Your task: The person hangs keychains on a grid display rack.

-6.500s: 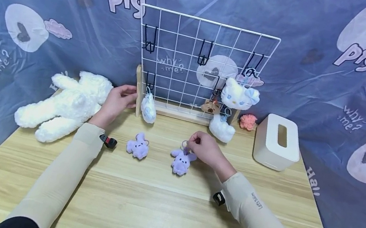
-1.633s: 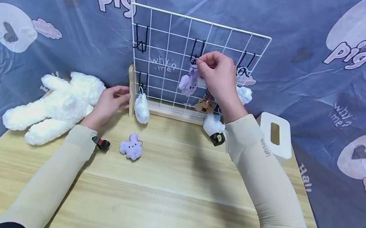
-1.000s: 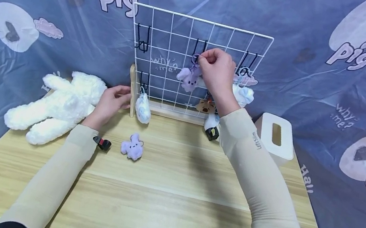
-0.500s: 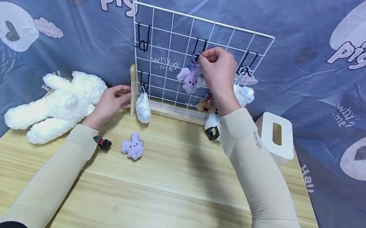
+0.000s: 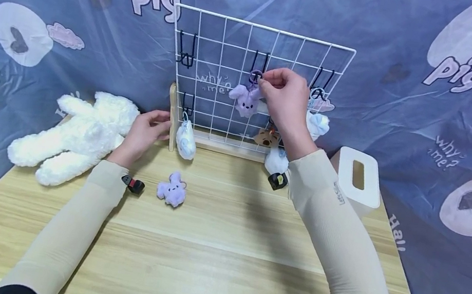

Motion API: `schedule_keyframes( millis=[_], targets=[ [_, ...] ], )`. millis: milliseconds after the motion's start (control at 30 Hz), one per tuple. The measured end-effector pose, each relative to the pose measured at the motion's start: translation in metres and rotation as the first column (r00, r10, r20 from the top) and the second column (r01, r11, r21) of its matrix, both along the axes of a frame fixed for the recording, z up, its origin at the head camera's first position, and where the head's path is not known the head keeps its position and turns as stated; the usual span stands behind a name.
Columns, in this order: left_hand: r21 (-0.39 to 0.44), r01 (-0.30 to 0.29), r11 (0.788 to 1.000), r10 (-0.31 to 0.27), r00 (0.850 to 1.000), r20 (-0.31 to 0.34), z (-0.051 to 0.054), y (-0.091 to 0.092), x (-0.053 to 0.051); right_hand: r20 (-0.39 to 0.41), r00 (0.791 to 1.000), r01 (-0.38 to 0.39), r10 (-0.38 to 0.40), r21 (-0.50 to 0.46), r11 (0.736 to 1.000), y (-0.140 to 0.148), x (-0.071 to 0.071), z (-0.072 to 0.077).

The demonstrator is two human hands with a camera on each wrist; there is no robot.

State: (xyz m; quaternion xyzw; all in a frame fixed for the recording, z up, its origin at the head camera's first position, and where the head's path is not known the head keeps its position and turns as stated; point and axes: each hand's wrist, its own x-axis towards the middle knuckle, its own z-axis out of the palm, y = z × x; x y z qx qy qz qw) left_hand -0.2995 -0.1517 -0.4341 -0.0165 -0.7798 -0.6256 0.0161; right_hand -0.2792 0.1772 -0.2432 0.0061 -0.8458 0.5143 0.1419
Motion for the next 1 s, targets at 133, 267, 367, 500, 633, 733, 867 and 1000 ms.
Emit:
schedule_keyframes(
  millis=[133,267,367,500,633,733,867,1000],
  targets=[
    [0.009,0.007,1.000,-0.007,1.000,0.000,0.001,-0.001,-0.001,-0.014,0.999,-0.037,0.036,-0.076,0.996,0.001,0.004,-0.004],
    [0.011,0.010,1.000,-0.010,1.000,0.000,0.002,-0.002,0.000,-0.018,0.997,-0.080,0.078,-0.180,0.980,0.001,0.009,-0.011],
    [0.007,0.010,1.000,-0.010,1.000,0.000,0.003,-0.002,0.000,-0.015,0.995,-0.098,0.097,-0.219,0.971,0.000,0.013,-0.017],
    [0.008,0.009,1.000,-0.009,1.000,0.010,0.003,-0.002,0.001,-0.008,0.993,-0.118,0.120,-0.245,0.962,-0.002,0.018,-0.026],
    [0.011,0.009,1.000,-0.009,1.000,0.010,0.003,-0.002,0.002,0.005,0.989,-0.141,0.147,-0.237,0.961,-0.003,0.022,-0.034],
    [0.011,0.011,1.000,-0.011,1.000,0.008,0.003,-0.001,0.002,0.023,0.987,-0.150,0.158,-0.201,0.968,-0.005,0.025,-0.041],
    [0.007,0.010,1.000,-0.011,1.000,0.006,0.002,-0.001,0.001,0.049,0.984,-0.163,0.173,-0.162,0.973,-0.009,0.028,-0.050],
    [0.003,0.007,1.000,-0.007,1.000,-0.002,0.000,0.000,0.000,0.080,0.979,-0.175,0.188,-0.147,0.973,-0.014,0.032,-0.058]
  ],
)
